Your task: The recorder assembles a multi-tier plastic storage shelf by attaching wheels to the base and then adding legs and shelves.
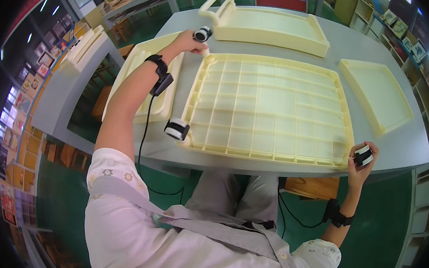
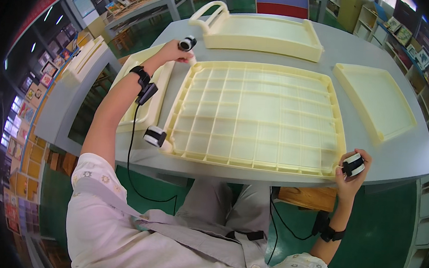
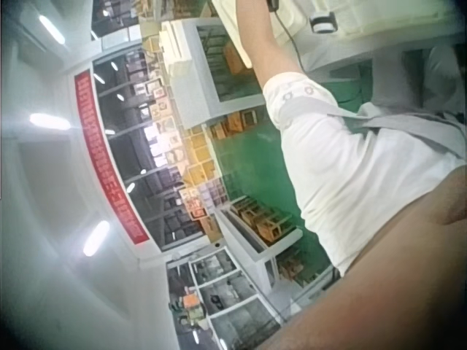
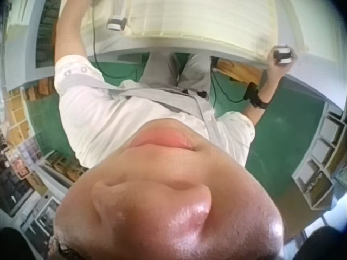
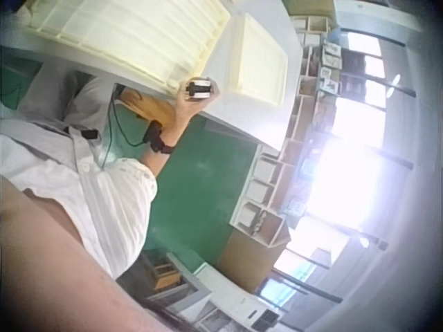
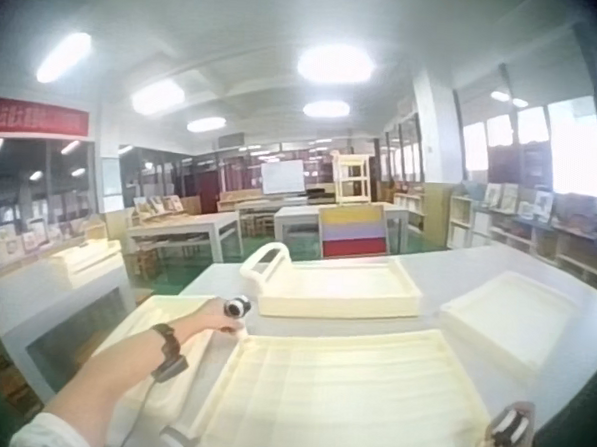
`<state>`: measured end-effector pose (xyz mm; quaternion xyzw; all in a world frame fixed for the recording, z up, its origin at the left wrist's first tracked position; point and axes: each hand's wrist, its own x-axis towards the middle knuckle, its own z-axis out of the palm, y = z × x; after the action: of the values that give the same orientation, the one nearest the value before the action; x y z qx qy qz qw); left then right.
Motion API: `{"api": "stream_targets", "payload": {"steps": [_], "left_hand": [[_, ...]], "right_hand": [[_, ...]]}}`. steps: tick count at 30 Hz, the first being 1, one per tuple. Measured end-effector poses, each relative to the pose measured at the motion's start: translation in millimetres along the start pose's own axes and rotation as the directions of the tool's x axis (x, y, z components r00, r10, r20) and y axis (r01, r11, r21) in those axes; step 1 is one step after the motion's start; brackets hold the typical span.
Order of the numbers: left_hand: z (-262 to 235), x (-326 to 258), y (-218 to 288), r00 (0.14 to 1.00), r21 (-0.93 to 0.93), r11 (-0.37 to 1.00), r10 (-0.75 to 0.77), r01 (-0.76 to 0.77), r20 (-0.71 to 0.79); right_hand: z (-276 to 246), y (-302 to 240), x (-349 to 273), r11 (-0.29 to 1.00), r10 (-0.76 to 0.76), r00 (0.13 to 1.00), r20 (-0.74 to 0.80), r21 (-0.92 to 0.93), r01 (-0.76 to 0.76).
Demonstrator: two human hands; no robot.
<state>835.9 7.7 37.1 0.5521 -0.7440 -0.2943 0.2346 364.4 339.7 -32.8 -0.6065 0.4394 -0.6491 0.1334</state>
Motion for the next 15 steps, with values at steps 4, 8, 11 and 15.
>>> {"api": "stream_targets", "payload": {"steps": [4,8,11,15], "left_hand": [[16.6,2.5,0.6,0.995,-0.151,0.985,0.094,-0.089,0.032],[10.3,3.8,5.5,0.990,0.057,0.991,0.113,-0.118,0.082],[14.3,7.0,2.5,0.985,0.266,0.948,0.168,-0.174,0.046],[14.4,10.9,-5.2,0.988,0.248,0.959,0.116,-0.138,0.104]], "right_hand": [[-5.9,4.0,1.8,0.997,-0.049,0.998,0.036,0.061,0.047],[-6.7,17.5,1.4,0.986,-0.089,0.996,-0.023,0.138,0.091],[-4.6,23.1,2.5,0.981,-0.138,0.989,-0.049,0.131,0.144],[2.9,25.1,-0.2,0.983,-0.163,0.979,-0.124,0.061,0.171]]}}
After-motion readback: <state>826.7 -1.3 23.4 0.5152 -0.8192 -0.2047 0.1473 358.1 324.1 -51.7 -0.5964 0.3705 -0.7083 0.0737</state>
